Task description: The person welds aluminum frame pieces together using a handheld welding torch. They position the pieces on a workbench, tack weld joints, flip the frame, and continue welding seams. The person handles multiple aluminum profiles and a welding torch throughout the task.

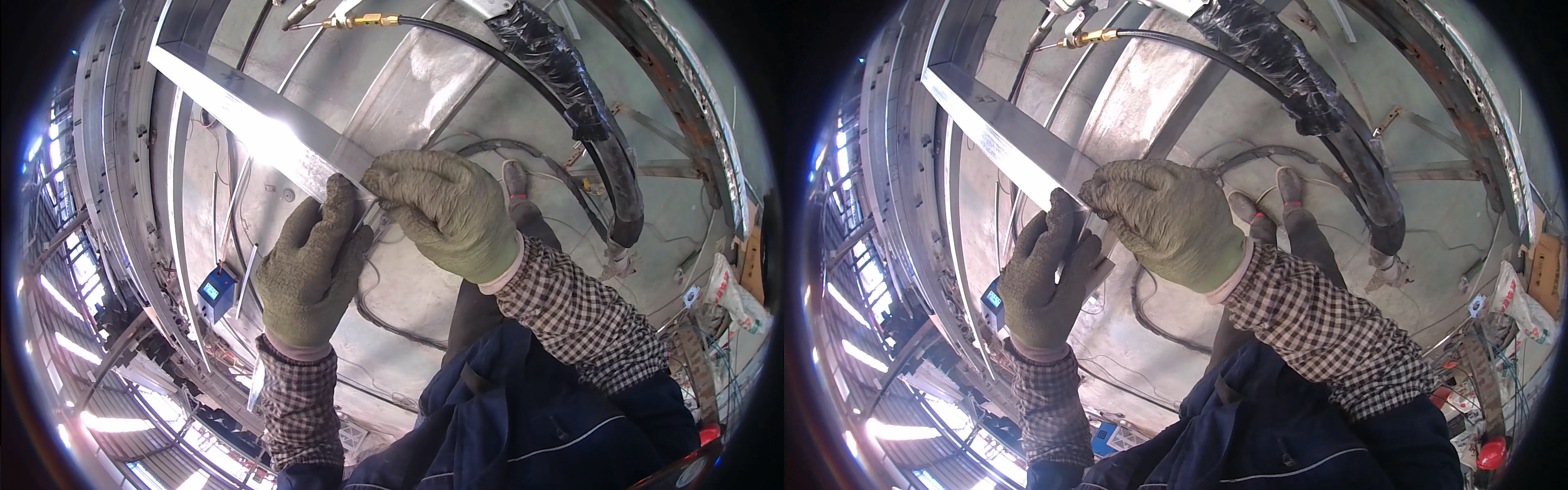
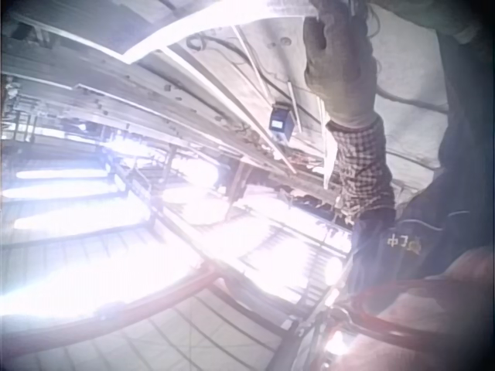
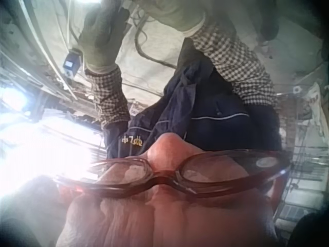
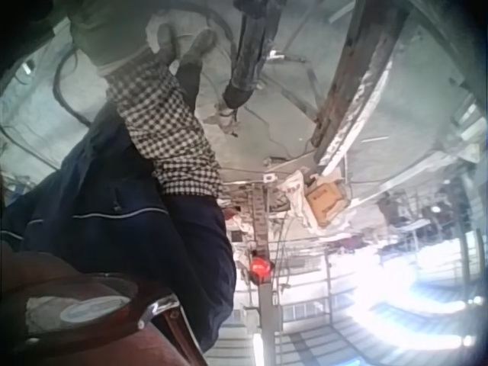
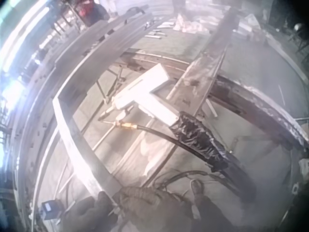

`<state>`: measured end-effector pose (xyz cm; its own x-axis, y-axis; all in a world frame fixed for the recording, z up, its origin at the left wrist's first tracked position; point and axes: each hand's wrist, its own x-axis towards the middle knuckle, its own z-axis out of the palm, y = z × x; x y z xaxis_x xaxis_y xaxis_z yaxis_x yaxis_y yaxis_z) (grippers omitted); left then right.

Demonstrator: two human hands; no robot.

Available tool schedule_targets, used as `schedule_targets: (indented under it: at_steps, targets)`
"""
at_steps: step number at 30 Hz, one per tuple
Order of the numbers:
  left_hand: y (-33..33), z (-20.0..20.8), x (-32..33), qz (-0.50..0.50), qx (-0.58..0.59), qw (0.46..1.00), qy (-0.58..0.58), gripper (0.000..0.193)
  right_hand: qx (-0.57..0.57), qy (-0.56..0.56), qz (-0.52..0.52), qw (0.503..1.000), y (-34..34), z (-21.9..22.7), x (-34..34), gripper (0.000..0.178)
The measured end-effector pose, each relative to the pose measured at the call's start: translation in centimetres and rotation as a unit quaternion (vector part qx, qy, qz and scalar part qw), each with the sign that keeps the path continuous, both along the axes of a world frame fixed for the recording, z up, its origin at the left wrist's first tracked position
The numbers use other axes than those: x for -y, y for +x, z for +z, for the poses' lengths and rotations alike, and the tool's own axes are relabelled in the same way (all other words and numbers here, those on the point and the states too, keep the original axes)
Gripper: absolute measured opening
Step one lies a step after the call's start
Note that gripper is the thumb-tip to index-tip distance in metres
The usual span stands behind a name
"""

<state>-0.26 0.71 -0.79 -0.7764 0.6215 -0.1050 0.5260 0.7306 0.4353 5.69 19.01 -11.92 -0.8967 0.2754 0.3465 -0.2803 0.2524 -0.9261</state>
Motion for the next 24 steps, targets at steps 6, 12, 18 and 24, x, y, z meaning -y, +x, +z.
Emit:
schedule_targets:
  at_steps: [6,12,18,24]
  targets:
    - [0.0,-0.4,0.3,0.001,0.007,1.0,0.028,0.056,-0.076,0.021,-0.079,0.994,0.7,2.0,-5.5,0.029]
    - [0.0,-0.1,0.1,0.005,0.01,0.999,0.034,0.054,0.068,0.147,-0.191,0.968,0.1,4.7,-15.3,0.038]
    - [-0.2,0.3,0.0,-0.011,-0.05,0.997,-0.056,0.056,0.318,0.009,-0.08,0.945,-3.5,3.8,-17.0,0.067]
    - [-0.3,0.3,1.0,-0.024,-0.05,0.997,-0.061,0.059,0.272,0.061,-0.029,0.96,-3.9,4.2,-15.1,0.066]
